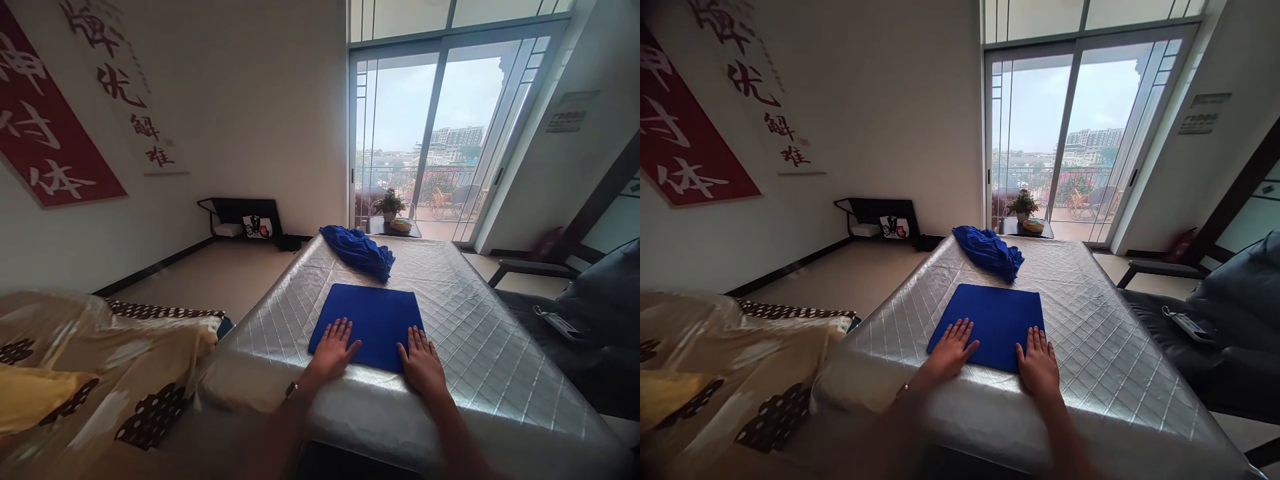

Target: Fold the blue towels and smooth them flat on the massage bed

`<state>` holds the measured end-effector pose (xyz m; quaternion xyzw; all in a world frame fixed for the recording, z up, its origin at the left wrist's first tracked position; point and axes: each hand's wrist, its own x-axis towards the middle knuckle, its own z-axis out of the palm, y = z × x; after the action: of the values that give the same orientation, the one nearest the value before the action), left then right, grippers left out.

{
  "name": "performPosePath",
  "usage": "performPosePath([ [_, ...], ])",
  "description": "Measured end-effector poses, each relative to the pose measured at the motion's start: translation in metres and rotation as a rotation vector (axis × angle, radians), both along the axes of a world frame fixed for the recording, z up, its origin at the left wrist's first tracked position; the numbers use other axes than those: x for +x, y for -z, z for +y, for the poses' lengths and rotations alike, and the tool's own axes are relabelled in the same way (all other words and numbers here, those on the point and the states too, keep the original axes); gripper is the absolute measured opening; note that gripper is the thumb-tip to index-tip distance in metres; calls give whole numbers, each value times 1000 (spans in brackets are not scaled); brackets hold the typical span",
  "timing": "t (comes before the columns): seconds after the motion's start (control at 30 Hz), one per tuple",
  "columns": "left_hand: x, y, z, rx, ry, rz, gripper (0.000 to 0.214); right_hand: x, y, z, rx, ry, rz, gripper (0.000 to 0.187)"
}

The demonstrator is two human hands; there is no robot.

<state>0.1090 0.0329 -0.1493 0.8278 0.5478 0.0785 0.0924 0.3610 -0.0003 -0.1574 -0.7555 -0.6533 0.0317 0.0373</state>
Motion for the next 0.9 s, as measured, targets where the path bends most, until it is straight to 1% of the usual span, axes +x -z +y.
performPosePath([
  [0.07, -23, 2, -3, 6, -86, 11, 83, 0, 2, 0, 9, -1, 18, 72],
  [0.1, -30, 3, -4, 12, -109, 14, 84, 0, 3, 0, 12, 0, 20, 72],
  [0.17, -36, 4, -7, 18, -127, 17, 87, 1, 4, 0, 6, -1, 10, 72],
  [0.27, -33, 3, -9, 14, -139, 22, 94, 4, 1, 1, -21, -9, -30, 71],
  [0.33, -30, 1, -9, 12, -141, 21, 97, 7, -5, 4, -34, -21, -54, 70],
  [0.5, -29, -2, -9, -4, -140, 20, 104, 10, -22, 27, -23, -37, -58, 69],
  [0.57, -32, -3, -9, -13, -138, 23, 104, 9, -22, 37, -19, -32, -48, 69],
  [0.67, -34, -3, -8, -23, -131, 31, 106, 8, -14, 46, -16, -1, -39, 68],
  [0.73, -27, -4, -6, -11, -133, 29, 104, 8, -7, 48, -5, 12, -37, 67],
  [0.77, -18, -6, -4, 1, -127, 22, 101, 8, -4, 48, 5, 11, -36, 67],
  [0.83, 8, -10, 1, 31, -67, -5, 95, 9, -1, 47, 26, 5, -35, 66],
  [0.9, 47, -15, 8, 63, 67, -41, 89, 10, -1, 45, 35, -8, -41, 64],
])
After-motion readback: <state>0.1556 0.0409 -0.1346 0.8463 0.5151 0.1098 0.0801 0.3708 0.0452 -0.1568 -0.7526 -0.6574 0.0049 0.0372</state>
